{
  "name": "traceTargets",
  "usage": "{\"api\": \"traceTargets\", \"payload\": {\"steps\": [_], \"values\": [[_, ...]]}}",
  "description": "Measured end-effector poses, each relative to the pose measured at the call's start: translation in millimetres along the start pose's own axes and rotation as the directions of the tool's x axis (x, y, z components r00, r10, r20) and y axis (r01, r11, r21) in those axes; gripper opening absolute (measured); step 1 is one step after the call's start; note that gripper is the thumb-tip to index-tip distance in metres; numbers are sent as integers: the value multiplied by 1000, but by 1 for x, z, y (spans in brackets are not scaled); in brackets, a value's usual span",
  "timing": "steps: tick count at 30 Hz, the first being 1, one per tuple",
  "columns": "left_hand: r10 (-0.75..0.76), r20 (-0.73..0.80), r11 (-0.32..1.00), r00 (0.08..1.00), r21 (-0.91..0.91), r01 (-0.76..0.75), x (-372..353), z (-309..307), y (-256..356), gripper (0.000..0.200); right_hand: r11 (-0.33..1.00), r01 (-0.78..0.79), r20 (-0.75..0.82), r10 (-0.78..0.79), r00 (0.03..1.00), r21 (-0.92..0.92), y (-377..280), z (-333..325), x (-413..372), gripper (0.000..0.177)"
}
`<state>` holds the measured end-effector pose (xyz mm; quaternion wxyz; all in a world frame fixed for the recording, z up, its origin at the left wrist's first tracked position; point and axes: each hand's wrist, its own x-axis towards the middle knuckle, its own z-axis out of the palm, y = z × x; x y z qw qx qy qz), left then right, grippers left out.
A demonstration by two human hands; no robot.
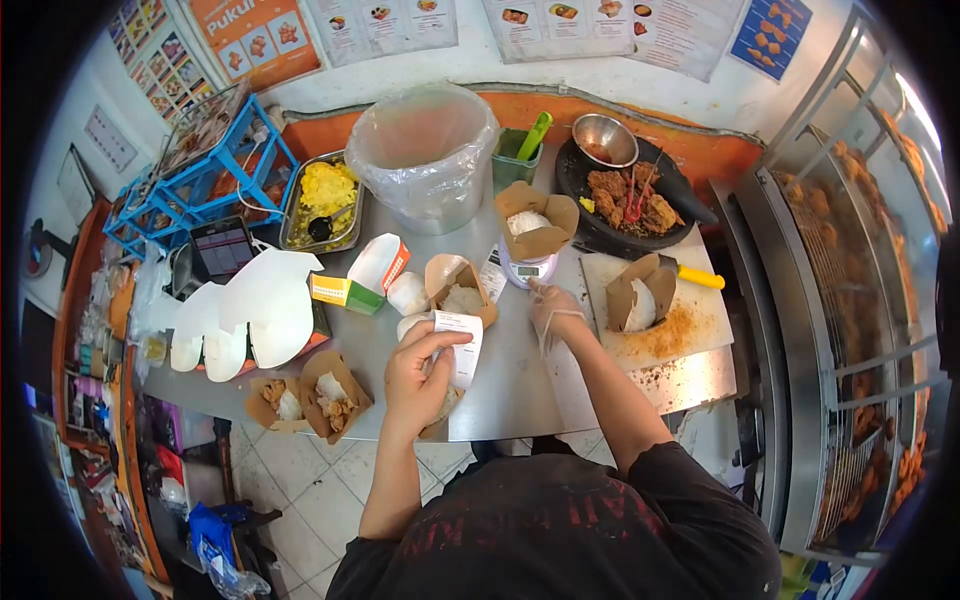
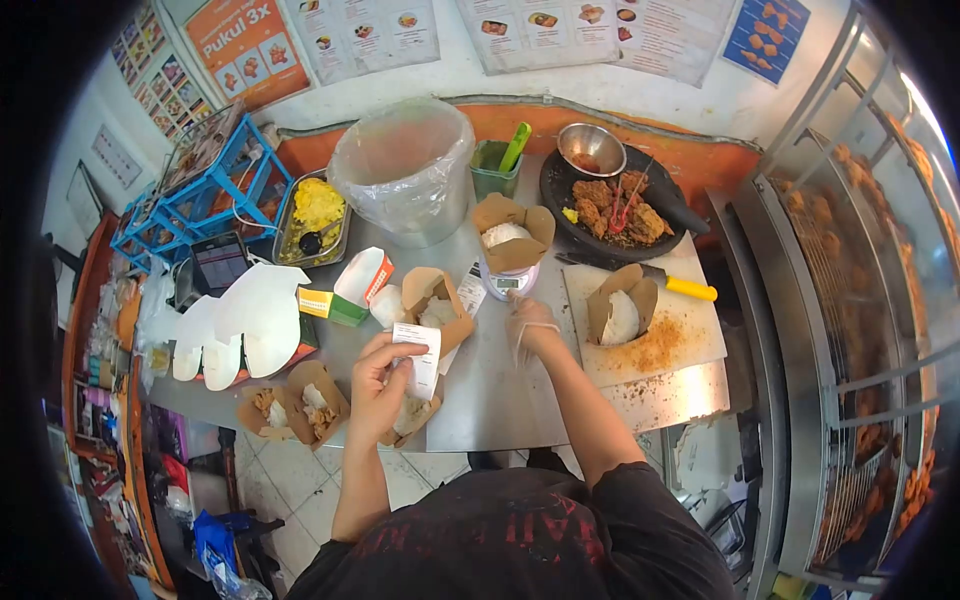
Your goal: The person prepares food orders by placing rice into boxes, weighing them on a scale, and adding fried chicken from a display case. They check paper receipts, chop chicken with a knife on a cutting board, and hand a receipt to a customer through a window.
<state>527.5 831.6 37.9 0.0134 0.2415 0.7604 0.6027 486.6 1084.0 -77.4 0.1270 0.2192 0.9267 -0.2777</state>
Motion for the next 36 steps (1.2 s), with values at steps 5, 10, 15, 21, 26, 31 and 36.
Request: {"api": "traceTargets", "payload": {"steps": [5,10,15,21,26,31,36], "values": [[20,15,999,1000,26,-21,-4,-2,-7,26,958,-54,-66,75,995,281,25,23,-5,37],[18,11,999,1000,27,-18,1,8,3,25,959,20,-266,59,962,284,6,-33,-42,33],[72,7,997,997,-24,-72,-3,37,39,24,838,545,-649,-419,635,-8,-45,-127,4,35],[54,7,998,999,-34,-53,-12,79,43,23,877,480,-244,-470,848,-24,-22,-157,7,38],[118,113,993,987,-29,-115,-3,148,70,21,805,582,-463,-475,749,116,119,-193,-95,34],[273,330,946,904,-263,-190,11,278,107,19,856,517,-895,-222,388,12,270,-298,-322,25],[471,452,868,757,-392,-306,8,382,148,20,916,-275,-957,270,-109,290,368,-400,-493,19]]}}
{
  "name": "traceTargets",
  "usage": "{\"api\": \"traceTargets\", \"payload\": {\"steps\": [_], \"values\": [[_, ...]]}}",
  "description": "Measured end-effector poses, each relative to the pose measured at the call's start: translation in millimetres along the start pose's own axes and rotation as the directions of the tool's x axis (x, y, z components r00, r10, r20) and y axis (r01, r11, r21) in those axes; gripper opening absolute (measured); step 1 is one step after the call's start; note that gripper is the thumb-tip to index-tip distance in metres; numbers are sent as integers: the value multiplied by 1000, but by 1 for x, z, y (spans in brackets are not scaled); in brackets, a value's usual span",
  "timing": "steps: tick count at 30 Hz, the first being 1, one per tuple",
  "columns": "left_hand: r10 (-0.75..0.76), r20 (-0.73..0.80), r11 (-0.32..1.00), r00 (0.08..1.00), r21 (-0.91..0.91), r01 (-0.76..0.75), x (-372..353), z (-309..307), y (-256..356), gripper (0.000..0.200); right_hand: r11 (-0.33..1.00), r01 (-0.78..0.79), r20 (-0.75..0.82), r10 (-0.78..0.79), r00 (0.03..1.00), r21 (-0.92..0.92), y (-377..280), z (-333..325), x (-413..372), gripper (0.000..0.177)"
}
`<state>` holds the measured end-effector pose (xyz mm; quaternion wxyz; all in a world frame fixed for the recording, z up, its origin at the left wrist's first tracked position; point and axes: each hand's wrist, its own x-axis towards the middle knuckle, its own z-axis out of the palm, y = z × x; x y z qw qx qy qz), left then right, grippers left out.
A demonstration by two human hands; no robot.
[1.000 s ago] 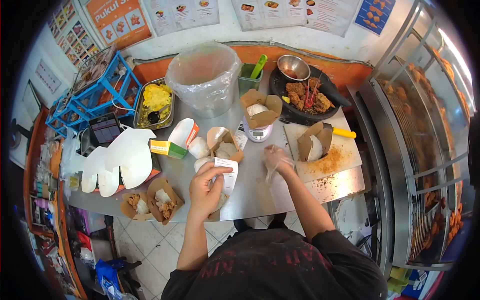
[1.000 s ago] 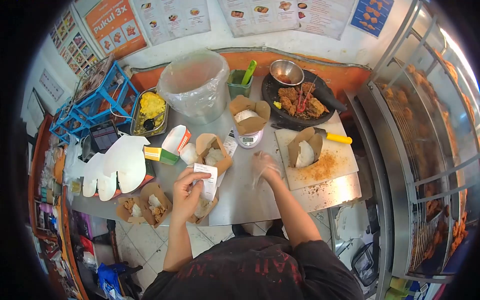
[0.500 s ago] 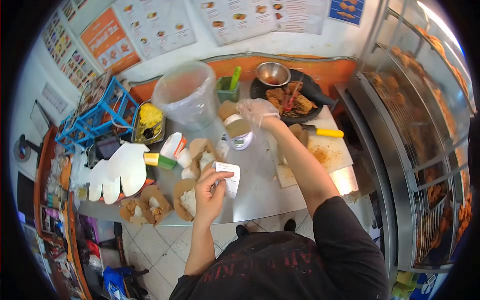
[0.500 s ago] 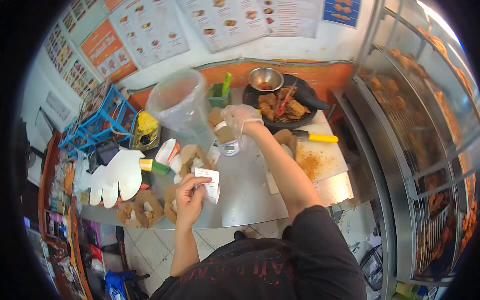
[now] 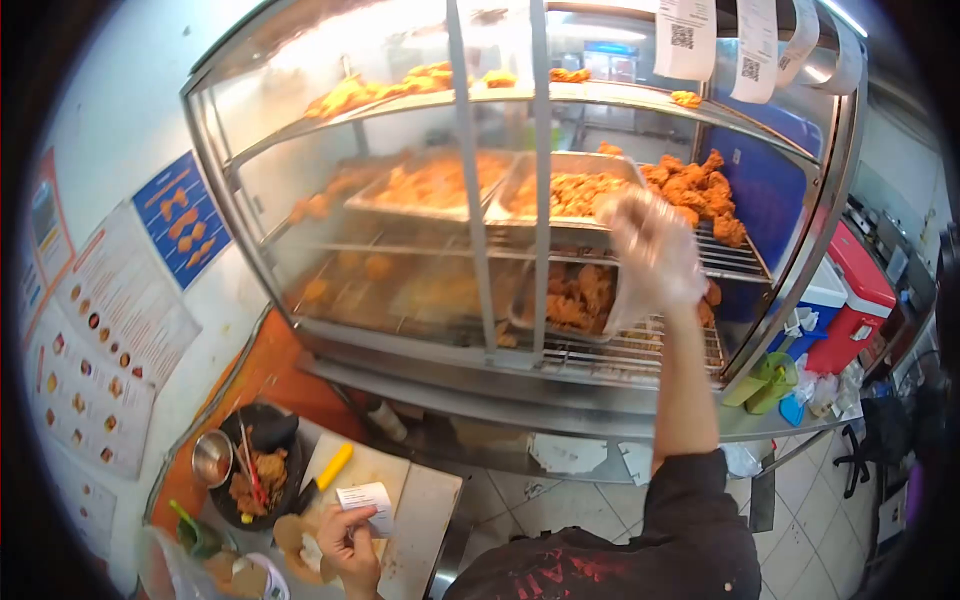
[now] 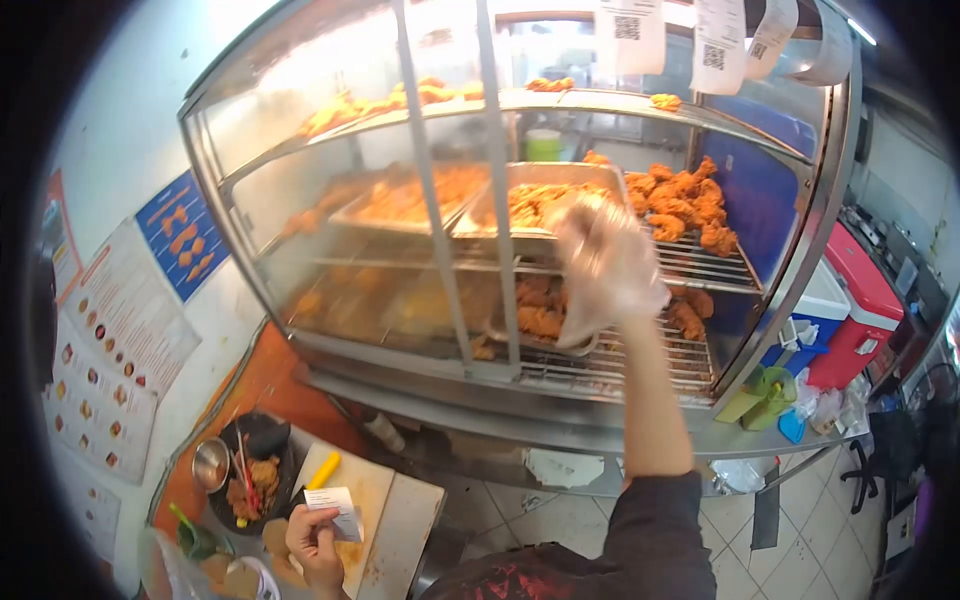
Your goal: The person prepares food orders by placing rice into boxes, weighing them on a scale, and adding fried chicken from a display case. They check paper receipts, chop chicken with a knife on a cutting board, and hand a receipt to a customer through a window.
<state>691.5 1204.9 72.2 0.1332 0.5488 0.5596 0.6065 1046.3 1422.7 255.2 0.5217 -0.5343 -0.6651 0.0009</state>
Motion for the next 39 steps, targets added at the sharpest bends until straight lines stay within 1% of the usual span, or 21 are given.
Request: {"api": "traceTargets", "payload": {"steps": [1,3,4,5,6,8,9,10,12,16,18,19,21,23,27,28,30,34,36,37,39], "values": [[55,41,998,998,-9,-55,11,13,4,21,996,-65,-14,65,998,-64,14,-10,32,21],[86,72,996,994,-13,-86,25,29,11,19,924,-112,113,164,980,-365,27,-18,97,27],[104,100,995,990,-8,-104,31,37,12,17,924,-107,105,156,982,-366,49,-13,134,27],[74,88,995,993,58,-79,31,39,3,17,882,37,395,173,902,-470,86,4,170,34],[80,82,995,993,57,-85,32,40,-2,17,830,207,642,218,735,-518,114,22,192,43],[50,100,997,994,52,-55,42,48,5,16,543,483,713,378,590,-687,124,55,198,64],[87,181,966,980,226,-127,43,41,24,18,568,489,749,490,446,-662,123,59,202,73],[89,181,965,979,228,-130,46,44,25,18,535,562,771,513,377,-630,120,67,204,73],[38,184,983,982,170,-70,48,50,24,21,706,293,754,526,393,-645,176,92,221,72],[-35,193,991,981,131,9,53,56,14,22,592,482,763,476,437,-646,139,67,217,64],[-19,297,974,955,221,-49,56,52,4,27,838,261,785,276,554,-479,151,56,226,54],[-21,302,975,953,219,-48,57,59,-1,27,863,202,751,261,606,-463,127,40,216,41],[67,95,988,993,133,-80,61,72,-10,14,904,120,729,246,639,-410,126,32,211,35],[50,102,990,993,129,-64,62,73,-7,14,967,-19,694,195,693,-253,134,32,207,19],[52,123,989,991,130,-68,64,76,-2,13,908,22,678,297,673,-419,144,42,206,18],[52,122,989,991,130,-68,65,77,-1,13,816,279,746,253,616,-506,150,47,207,24],[64,142,986,988,143,-84,66,78,1,13,464,724,859,235,454,-510,162,54,210,38],[73,127,987,989,130,-89,64,82,-4,13,597,646,873,232,428,-475,122,49,194,48],[52,145,992,988,107,-68,64,85,-3,13,743,215,748,516,417,-634,128,61,196,59],[53,145,992,988,107,-69,64,86,-3,13,777,129,746,522,413,-616,138,65,197,58],[59,148,993,987,95,-74,63,87,-2,13,768,190,756,496,427,-611,158,83,200,57]]}}
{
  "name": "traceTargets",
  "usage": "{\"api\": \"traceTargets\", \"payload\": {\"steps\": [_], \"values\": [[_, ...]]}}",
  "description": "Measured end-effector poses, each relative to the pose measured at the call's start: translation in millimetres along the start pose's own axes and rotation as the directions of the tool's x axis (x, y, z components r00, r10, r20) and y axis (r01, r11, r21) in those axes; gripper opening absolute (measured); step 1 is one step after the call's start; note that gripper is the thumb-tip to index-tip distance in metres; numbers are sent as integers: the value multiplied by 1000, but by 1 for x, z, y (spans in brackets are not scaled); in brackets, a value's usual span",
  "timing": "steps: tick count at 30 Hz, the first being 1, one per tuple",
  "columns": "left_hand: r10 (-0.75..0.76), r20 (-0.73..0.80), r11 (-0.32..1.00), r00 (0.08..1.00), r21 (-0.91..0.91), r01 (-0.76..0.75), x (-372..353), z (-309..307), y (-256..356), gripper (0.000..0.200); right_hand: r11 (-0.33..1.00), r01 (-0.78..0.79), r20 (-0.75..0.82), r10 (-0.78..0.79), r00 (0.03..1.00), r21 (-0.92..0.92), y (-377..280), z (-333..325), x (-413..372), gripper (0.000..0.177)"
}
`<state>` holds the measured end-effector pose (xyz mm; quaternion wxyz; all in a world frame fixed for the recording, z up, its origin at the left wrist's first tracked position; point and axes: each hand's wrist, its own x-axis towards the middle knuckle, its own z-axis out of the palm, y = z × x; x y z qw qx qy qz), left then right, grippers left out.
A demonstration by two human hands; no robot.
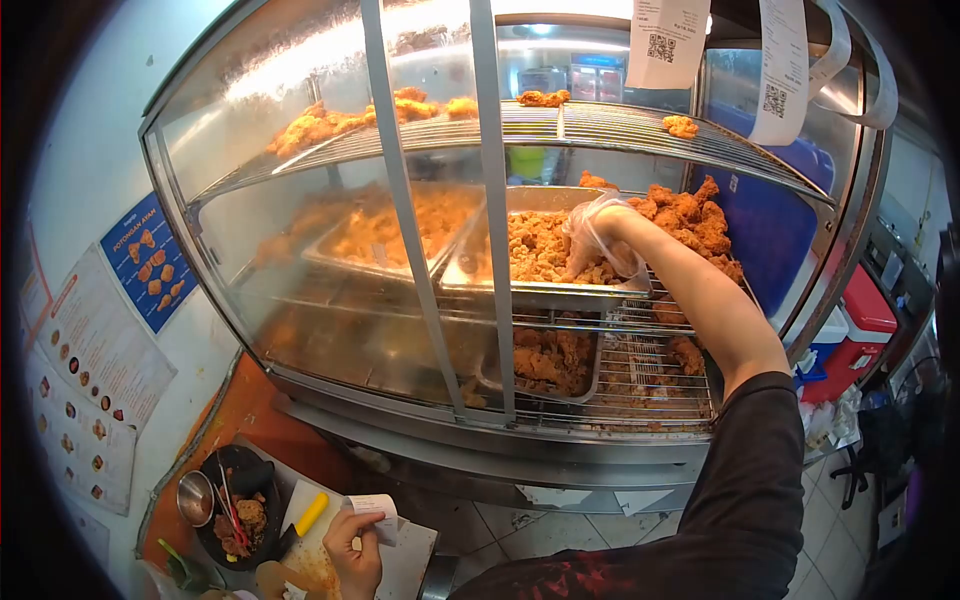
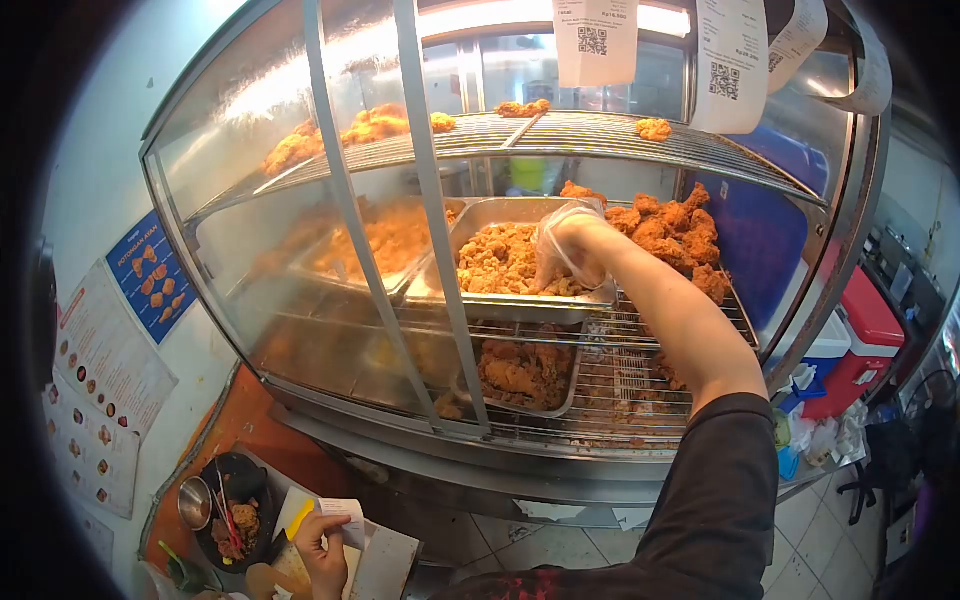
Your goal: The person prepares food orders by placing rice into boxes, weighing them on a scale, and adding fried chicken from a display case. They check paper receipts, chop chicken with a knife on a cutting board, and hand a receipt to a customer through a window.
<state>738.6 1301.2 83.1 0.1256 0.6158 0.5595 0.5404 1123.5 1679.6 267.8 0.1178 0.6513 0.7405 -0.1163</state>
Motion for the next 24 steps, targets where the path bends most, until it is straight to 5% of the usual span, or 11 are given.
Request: {"api": "traceTargets", "payload": {"steps": [5,7,11,12,14,17,19,20,21,23,24], "values": [[8,-6,1000,1000,24,-8,-3,-5,-5,20,983,175,-52,-178,983,-59,0,-10,-24,56],[14,-21,1000,1000,18,-14,-4,-6,-6,20,979,150,-96,-137,986,138,5,-9,-30,49],[-11,-9,1000,1000,23,11,-6,-9,0,21,993,13,-271,-45,962,-118,-25,-7,-63,47],[2,2,1000,1000,28,-2,-6,-10,1,21,977,174,-244,-200,949,-126,-1,-7,-33,46],[0,-11,999,1000,39,1,-10,-15,0,22,990,119,-217,-99,971,80,-7,-15,-50,32],[-21,-44,999,999,47,23,-20,-26,0,22,749,614,-475,-458,751,248,40,-13,-16,28],[-39,-70,998,997,55,42,-29,-38,2,23,862,507,-735,-337,588,10,38,0,-16,24],[-37,-82,996,996,76,44,-34,-46,3,23,732,394,-590,15,807,556,9,-3,-43,22],[-37,-91,995,995,93,45,-41,-53,3,23,732,398,-584,0,812,553,22,0,-22,22],[-59,-124,994,991,84,69,-57,-68,4,23,337,487,-424,-246,872,806,60,9,34,27],[-58,-147,995,987,74,69,-61,-77,4,23,331,492,-427,-251,869,806,46,11,27,27]]}}
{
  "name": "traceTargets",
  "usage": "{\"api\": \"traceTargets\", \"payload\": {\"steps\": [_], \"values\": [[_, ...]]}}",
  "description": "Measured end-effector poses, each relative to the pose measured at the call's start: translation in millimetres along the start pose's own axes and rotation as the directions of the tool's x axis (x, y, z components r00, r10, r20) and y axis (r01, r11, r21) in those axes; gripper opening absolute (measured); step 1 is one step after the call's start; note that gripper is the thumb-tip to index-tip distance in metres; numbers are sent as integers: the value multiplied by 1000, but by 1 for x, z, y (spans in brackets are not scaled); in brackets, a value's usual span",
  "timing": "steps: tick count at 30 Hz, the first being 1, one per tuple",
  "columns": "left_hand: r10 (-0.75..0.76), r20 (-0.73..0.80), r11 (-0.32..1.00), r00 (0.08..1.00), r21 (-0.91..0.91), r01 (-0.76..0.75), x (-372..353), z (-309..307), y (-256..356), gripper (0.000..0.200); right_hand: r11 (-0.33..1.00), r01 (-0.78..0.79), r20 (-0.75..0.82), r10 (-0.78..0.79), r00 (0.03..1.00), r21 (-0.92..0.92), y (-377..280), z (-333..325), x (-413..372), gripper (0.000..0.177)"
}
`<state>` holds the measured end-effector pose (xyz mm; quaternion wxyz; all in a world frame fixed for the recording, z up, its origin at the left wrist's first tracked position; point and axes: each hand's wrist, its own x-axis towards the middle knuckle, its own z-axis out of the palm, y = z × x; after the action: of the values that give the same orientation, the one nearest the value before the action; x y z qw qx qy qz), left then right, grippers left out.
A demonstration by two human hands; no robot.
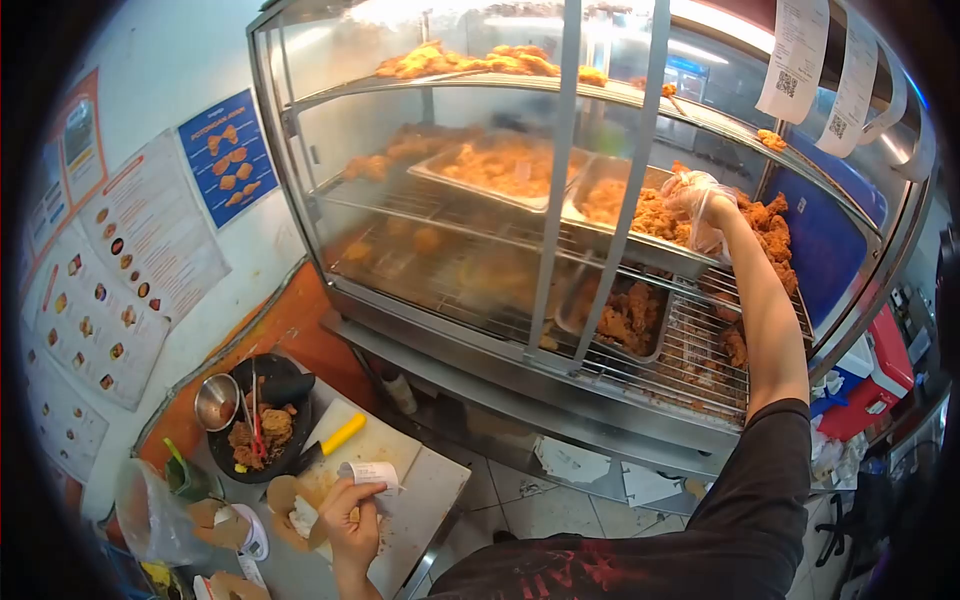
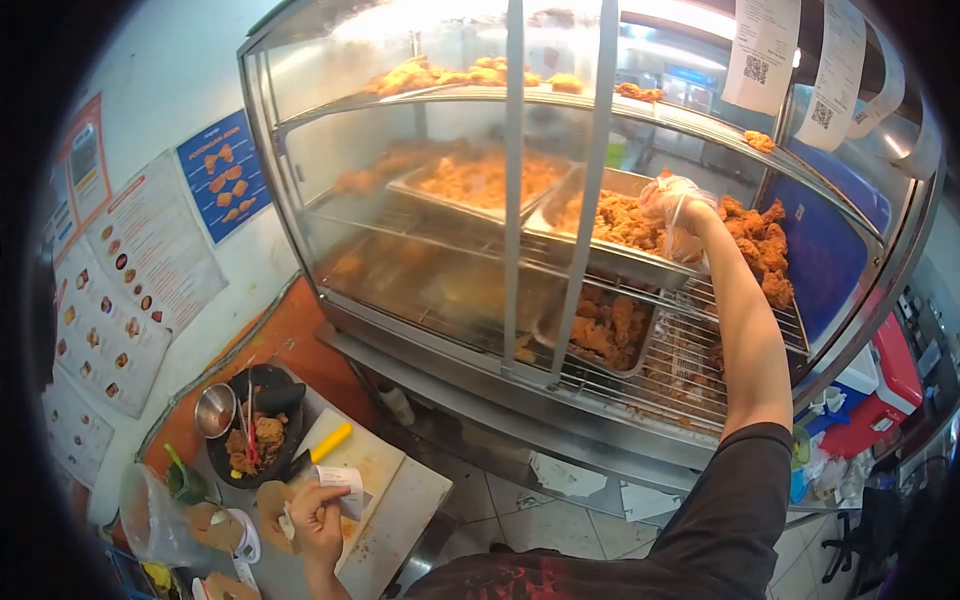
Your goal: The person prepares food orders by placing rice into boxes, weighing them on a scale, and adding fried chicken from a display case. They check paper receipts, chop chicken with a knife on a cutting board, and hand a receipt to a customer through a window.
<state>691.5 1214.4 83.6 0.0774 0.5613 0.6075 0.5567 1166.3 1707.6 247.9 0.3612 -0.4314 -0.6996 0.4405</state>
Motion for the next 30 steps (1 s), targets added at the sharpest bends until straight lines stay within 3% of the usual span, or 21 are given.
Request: {"api": "traceTargets", "payload": {"steps": [1,2,3,4,7,8,9,11,12,13,15,17,18,19,20,21,22,24,27,29,30], "values": [[2,-6,1000,1000,4,-2,-4,-11,-1,23,892,-29,92,78,993,-450,-15,19,-7,23],[-54,10,997,999,60,53,-12,-23,-3,22,590,1,137,187,973,-807,-34,39,-15,20],[-108,21,988,994,115,105,-18,-33,-6,22,161,78,124,295,947,-984,-47,51,-18,18],[-103,7,988,995,114,101,-23,-40,-9,22,157,85,127,283,951,-984,-53,54,-14,18],[-40,-86,992,996,112,50,-35,-53,-20,21,-106,79,62,155,986,-991,-37,38,4,15],[-60,-94,992,994,102,69,-38,-55,-24,21,-457,166,70,220,973,-874,3,2,45,17],[-83,-101,992,991,91,92,-41,-54,-26,21,-462,165,68,221,973,-872,2,1,42,17],[-77,-94,993,993,87,85,-38,-50,-26,21,-310,442,277,454,847,-842,-11,8,27,11],[-70,-88,993,994,86,77,-35,-46,-25,21,-137,396,296,457,838,-908,-21,15,23,16],[-69,-92,994,993,82,77,-32,-42,-25,21,-114,-9,-58,438,897,-993,-59,54,-12,21],[-63,-79,990,995,121,72,-25,-34,-22,21,-164,-74,-135,404,905,-984,-69,64,-21,30],[-67,-82,994,994,84,74,-19,-24,-18,21,-260,209,95,393,915,-943,-50,37,-2,29],[-69,-88,996,994,44,73,-17,-20,-16,22,-336,160,96,200,975,-928,-46,25,-8,24],[-80,-90,995,993,49,84,-14,-20,-16,22,30,-190,-188,59,980,-981,-79,42,-41,15],[-62,-84,996,994,62,68,-14,-22,-15,22,396,-103,-152,-93,984,-912,-73,24,-49,12],[-53,-88,995,995,79,60,-16,-26,-15,23,615,-94,-295,-234,926,-783,-77,29,-64,12],[-56,-104,992,993,103,67,-19,-32,-18,23,693,98,-167,-305,938,-714,-95,42,-93,12],[38,-178,978,983,208,0,-21,-48,-10,23,883,236,-321,-379,868,-406,-116,98,-138,14],[76,-326,963,942,268,15,-38,-85,-13,23,890,393,-409,-456,791,-231,-120,179,-168,15],[26,-420,942,907,313,118,-54,-118,-1,23,690,666,-28,-700,713,-282,-123,261,-177,15],[4,-450,930,893,331,163,-66,-137,0,21,703,699,30,-702,712,-133,-133,324,-189,16]]}}
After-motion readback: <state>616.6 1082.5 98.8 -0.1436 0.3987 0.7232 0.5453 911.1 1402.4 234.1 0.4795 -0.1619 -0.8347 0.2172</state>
